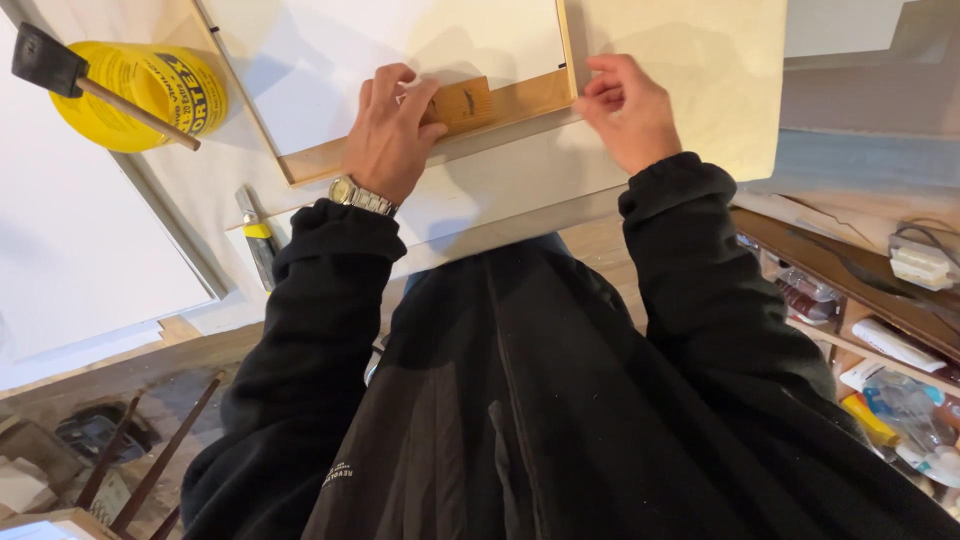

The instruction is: Apply sealing tape to the back of a picture frame, trim it with a knife, and smooth it down using a wood block and cloth.

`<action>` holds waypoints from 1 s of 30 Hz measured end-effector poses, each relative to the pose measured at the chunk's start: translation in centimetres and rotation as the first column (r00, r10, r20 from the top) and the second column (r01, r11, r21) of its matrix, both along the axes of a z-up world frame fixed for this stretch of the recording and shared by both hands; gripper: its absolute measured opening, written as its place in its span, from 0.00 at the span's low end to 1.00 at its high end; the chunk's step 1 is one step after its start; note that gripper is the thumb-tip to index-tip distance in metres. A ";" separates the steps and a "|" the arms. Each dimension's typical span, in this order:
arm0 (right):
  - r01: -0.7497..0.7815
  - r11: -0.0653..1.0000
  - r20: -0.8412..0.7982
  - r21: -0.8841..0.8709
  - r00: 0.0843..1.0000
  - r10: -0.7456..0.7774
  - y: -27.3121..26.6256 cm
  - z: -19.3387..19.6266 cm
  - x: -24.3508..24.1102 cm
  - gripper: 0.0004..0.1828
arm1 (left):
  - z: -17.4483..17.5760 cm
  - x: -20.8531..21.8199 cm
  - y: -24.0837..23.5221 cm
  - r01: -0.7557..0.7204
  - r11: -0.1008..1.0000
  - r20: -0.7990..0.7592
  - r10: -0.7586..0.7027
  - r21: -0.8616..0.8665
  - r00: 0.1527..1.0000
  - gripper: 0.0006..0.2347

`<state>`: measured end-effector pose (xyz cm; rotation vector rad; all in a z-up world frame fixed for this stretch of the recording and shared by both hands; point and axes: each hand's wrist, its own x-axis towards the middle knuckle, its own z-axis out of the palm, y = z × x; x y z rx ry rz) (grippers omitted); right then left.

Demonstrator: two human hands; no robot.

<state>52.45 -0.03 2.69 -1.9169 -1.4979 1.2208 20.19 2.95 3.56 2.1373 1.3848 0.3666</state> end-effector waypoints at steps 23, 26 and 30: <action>-0.296 0.943 0.081 0.153 0.955 0.286 0.3 0.8 -0.5 0.39 | -1.0 8.0 0.6 0.121 0.991 0.009 -0.122 0.056 0.992 0.25; -0.282 0.939 0.051 0.199 0.959 0.277 0.0 0.8 -0.6 0.37 | -0.8 8.6 0.7 0.104 0.992 -0.001 -0.105 0.069 0.995 0.25; -0.270 0.941 0.039 0.205 0.963 0.268 0.2 0.6 -0.6 0.37 | -0.8 8.6 0.7 0.100 0.995 -0.022 -0.100 0.008 0.995 0.25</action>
